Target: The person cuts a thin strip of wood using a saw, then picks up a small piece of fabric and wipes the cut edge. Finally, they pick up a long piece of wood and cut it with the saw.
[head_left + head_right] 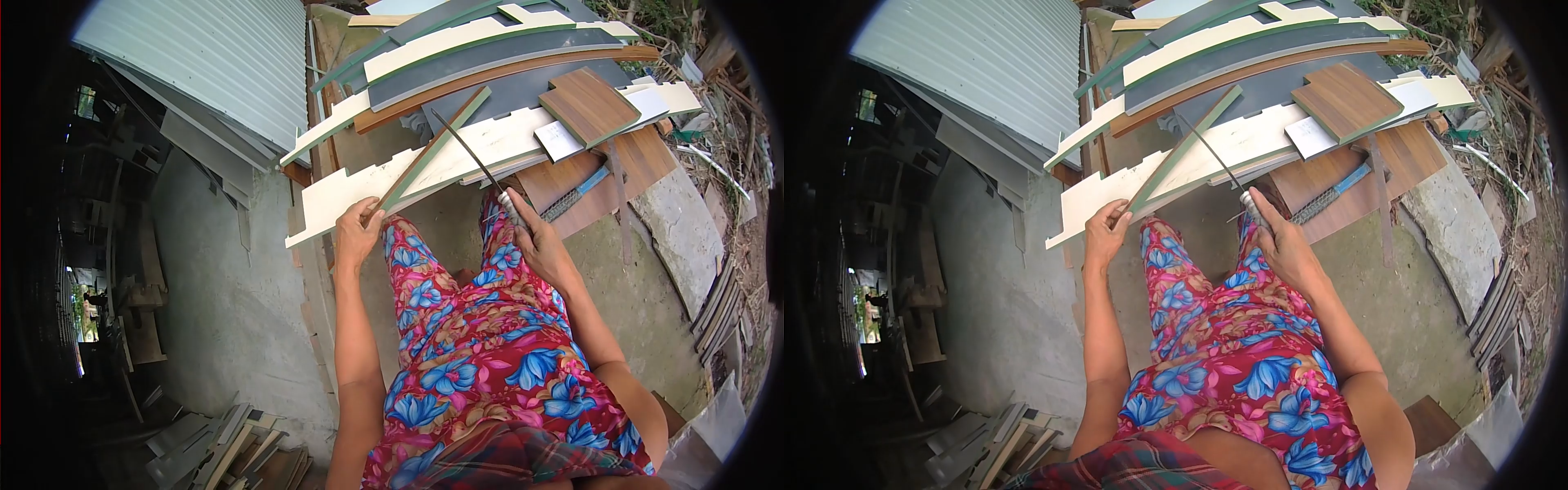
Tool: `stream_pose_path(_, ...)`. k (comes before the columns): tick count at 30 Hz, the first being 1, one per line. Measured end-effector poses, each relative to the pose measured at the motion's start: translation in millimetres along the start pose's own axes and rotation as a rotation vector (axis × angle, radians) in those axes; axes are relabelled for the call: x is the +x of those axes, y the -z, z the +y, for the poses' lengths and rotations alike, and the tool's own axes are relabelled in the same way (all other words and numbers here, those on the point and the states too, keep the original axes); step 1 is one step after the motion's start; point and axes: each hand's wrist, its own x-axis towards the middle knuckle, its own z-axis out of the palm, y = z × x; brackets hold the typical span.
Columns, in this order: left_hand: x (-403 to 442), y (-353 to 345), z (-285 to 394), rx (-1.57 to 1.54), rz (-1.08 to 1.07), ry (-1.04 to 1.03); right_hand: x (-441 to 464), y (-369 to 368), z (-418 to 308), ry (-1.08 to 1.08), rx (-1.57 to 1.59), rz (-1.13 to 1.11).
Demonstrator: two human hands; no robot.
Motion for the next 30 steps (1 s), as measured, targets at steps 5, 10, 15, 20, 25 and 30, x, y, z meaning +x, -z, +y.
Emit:
stream_pose_path(5, -2.8, -0.7, 7.0, 0.033, -0.061, -0.058, -0.7, -2.6, 0.7, 0.016, -0.020, -0.018)
stream_pose_path(10, -2.5, 0.0, 7.2, 0.014, -0.112, 0.026, -1.4, -4.4, 3.5, 0.002, -0.031, -0.041)
stream_pose_path(15, -0.6, 3.7, 18.9, -0.113, -0.176, 0.178, -2.1, -3.3, 3.2, -0.023, -0.026, -0.043)
stream_pose_path(20, 2.4, -4.8, -8.6, 0.026, -0.016, -0.116, -2.5, -4.0, 5.2, -0.011, 0.016, -0.029)
stream_pose_path(25, -1.5, 1.8, 21.8, 0.337, 0.057, -0.123, -2.6, -3.7, 6.3, -0.003, 0.002, -0.028)
stream_pose_path(30, 6.2, -2.7, 18.3, 0.499, 0.150, -0.150, -3.7, -2.9, 4.4, -0.045, 0.007, -0.032)
